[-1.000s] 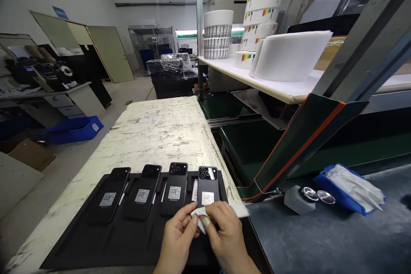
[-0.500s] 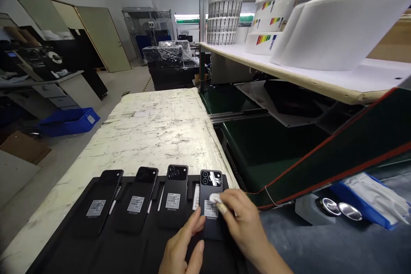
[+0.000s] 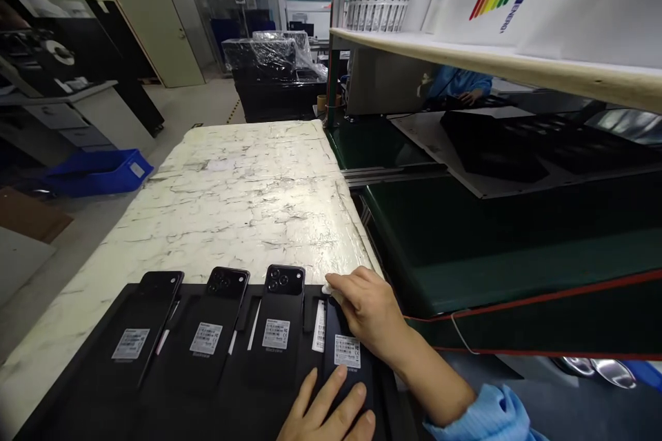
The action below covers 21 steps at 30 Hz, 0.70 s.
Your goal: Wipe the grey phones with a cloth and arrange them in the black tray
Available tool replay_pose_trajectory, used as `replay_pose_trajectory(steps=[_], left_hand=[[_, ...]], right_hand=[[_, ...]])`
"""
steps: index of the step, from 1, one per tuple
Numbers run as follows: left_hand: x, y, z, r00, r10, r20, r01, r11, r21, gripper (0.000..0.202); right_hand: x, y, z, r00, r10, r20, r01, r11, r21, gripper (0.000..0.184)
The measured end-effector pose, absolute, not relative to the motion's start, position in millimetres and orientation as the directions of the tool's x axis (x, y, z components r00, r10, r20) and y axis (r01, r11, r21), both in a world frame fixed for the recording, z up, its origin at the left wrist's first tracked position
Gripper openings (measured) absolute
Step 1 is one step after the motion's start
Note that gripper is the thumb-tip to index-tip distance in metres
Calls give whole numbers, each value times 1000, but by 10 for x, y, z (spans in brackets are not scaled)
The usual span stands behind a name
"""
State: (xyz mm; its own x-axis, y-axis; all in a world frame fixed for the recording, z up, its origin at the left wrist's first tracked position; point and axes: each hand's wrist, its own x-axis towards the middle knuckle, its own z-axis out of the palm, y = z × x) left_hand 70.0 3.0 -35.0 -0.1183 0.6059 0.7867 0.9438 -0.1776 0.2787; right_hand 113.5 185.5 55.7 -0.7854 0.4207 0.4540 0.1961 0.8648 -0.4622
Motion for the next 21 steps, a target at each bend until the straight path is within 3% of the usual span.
replay_pose_trajectory(steps=[7,11,15,21], left_hand=[[654,-4,-387,2,690,724,936,-257,242,6],[584,-51,-381,53,728,683,908,-319,270,16],[596,-41,-362,39,695,718,941,-268,208,12],[614,32,-399,-78,559,825,955,-195,222,15]], right_hand=[[1527,1761,490,-800,406,441,222,884,-411,37],[1672,1830,555,-774,452,444,292,876,-383,37],[1552,1982,671,-703,531,473,345,836,-426,34],[1317,1934,657,-798,486,356,259,811,-525,23]])
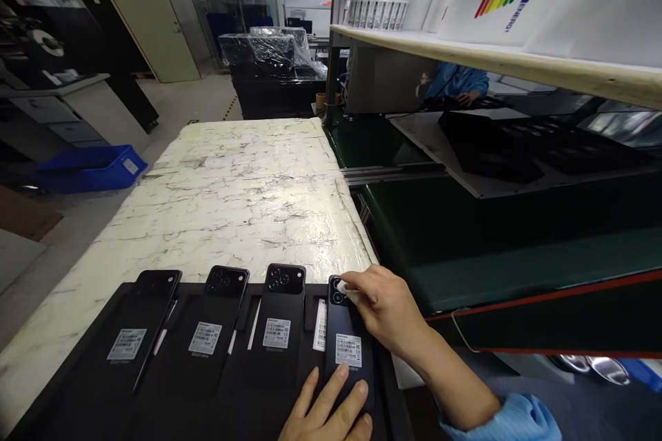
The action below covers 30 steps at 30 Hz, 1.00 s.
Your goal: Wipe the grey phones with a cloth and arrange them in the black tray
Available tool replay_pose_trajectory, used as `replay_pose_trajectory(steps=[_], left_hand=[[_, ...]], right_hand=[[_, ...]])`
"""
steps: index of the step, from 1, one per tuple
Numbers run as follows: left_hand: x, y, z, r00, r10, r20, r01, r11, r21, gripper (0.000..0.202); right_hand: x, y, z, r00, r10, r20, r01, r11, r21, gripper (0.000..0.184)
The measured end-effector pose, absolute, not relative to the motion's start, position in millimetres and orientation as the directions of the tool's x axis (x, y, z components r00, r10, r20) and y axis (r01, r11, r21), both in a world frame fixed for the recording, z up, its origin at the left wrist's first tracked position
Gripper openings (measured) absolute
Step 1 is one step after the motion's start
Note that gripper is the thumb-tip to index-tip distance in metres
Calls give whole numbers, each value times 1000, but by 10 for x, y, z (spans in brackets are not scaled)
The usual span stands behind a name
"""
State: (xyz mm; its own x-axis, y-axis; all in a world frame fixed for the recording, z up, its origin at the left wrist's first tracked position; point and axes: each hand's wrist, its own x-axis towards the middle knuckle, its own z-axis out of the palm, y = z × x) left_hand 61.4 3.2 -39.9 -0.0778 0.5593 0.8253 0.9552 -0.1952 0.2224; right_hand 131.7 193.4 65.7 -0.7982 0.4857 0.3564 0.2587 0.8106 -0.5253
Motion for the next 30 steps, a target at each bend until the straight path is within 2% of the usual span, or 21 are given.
replay_pose_trajectory(steps=[3,6,9,12,14,16,20,24,27,30], left_hand=[[592,26,-426,-44,572,819,957,-211,199,13],[578,-11,-455,0,616,788,961,-219,171,10],[589,-35,-492,2,631,776,962,-212,171,9],[601,-29,-502,-10,625,781,961,-210,181,11],[603,-14,-475,-29,613,789,957,-210,198,13],[604,-1,-428,-66,601,796,952,-200,230,15],[613,3,-338,-117,633,765,934,-191,301,21],[617,-13,-319,-101,656,748,931,-203,304,20],[611,-24,-345,-70,668,741,931,-222,288,17],[597,-34,-376,-53,686,726,938,-215,271,16]], right_hand=[[1259,1830,627,-812,476,338,235,797,-556,22],[1130,1791,604,-800,460,384,233,829,-508,23],[996,1811,584,-749,463,473,279,869,-409,18],[1009,1793,561,-693,471,545,400,881,-252,17],[1114,1722,539,-660,502,559,501,848,-170,17],[1245,1607,514,-632,539,557,566,812,-143,15],[1357,1374,477,-598,603,528,584,779,-228,13],[1200,1348,477,-553,677,486,602,727,-329,11],[1040,1433,500,-546,679,490,576,729,-369,10],[931,1505,544,-614,644,455,502,764,-404,12]])
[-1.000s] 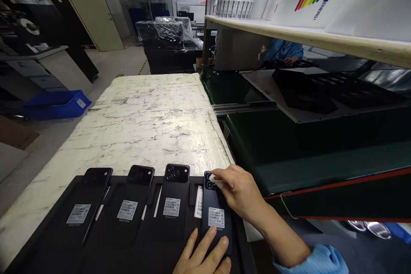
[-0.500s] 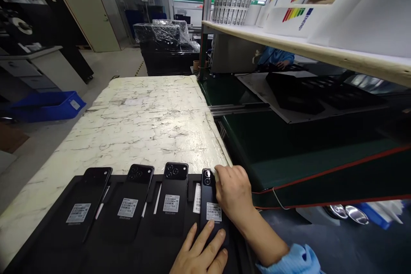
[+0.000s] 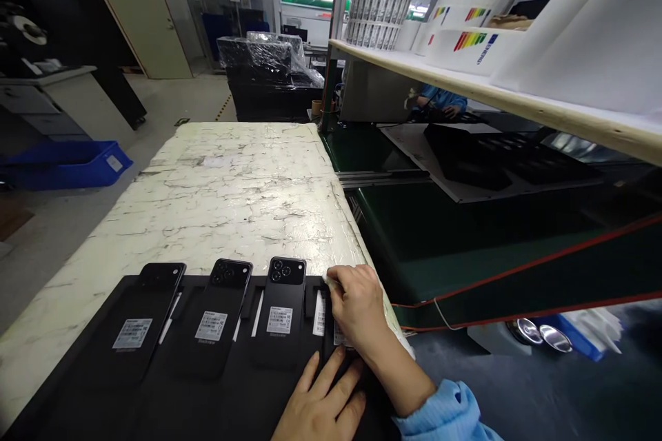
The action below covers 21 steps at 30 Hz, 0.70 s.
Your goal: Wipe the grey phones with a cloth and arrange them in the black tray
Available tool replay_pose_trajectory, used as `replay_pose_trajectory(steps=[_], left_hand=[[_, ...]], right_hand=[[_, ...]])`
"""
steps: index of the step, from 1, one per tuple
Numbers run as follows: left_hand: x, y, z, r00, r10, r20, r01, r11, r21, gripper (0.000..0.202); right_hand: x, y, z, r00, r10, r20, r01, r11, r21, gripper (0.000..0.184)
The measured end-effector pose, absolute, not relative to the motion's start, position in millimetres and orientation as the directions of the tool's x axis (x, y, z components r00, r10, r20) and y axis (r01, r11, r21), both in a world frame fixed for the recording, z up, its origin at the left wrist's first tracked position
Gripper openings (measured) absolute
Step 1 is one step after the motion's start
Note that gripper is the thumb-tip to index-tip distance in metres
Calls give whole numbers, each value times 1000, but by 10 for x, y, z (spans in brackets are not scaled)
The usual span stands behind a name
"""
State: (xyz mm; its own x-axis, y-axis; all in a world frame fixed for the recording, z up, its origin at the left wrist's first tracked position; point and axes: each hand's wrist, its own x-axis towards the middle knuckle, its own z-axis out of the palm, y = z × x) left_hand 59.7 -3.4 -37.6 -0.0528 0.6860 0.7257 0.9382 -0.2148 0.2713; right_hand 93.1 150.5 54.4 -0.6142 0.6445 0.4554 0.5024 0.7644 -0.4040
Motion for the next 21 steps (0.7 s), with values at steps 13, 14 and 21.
replay_pose_trajectory(steps=[13,14,21], left_hand=[[522,-65,-297,39,689,723,951,-247,184,13],[521,-66,-289,45,692,720,950,-252,183,13],[521,-81,-363,77,721,689,954,-254,159,12]], right_hand=[[1383,1834,814,-753,629,191,539,757,-370,23],[1385,1885,810,-736,640,219,553,756,-350,23],[1155,1896,731,-769,548,329,411,818,-402,19]])
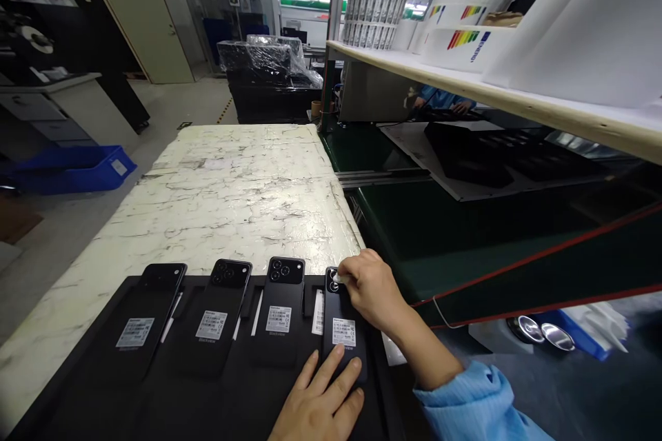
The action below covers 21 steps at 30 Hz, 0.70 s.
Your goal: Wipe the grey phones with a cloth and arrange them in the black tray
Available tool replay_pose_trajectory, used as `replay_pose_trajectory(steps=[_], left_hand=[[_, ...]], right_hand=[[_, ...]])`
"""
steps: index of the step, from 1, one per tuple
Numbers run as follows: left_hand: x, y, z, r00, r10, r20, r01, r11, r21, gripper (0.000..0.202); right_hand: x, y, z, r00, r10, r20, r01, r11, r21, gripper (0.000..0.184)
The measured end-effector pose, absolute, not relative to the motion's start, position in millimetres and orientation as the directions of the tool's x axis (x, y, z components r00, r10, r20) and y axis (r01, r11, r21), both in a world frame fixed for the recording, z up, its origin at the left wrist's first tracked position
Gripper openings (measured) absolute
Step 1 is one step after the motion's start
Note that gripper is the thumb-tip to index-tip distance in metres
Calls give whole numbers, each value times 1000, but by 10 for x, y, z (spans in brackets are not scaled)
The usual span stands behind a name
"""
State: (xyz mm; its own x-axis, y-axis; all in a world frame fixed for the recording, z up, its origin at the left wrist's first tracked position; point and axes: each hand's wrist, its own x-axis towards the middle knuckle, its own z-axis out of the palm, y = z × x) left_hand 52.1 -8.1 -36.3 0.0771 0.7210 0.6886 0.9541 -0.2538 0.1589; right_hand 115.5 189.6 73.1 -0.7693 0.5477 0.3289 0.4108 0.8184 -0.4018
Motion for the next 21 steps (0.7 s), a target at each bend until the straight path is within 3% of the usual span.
replay_pose_trajectory(steps=[4,12,17,21], left_hand=[[501,-89,-398,122,732,671,951,-280,132,13],[454,-94,-208,126,722,681,942,-301,145,12],[481,-104,-337,139,728,672,949,-293,120,12],[470,-136,-412,208,782,587,944,-317,88,18]], right_hand=[[982,1707,651,-779,493,386,339,851,-402,20],[925,1823,517,-576,564,591,446,823,-351,17],[1354,1668,425,-499,620,606,550,767,-332,14],[1422,1374,380,-530,644,552,519,761,-390,14]])
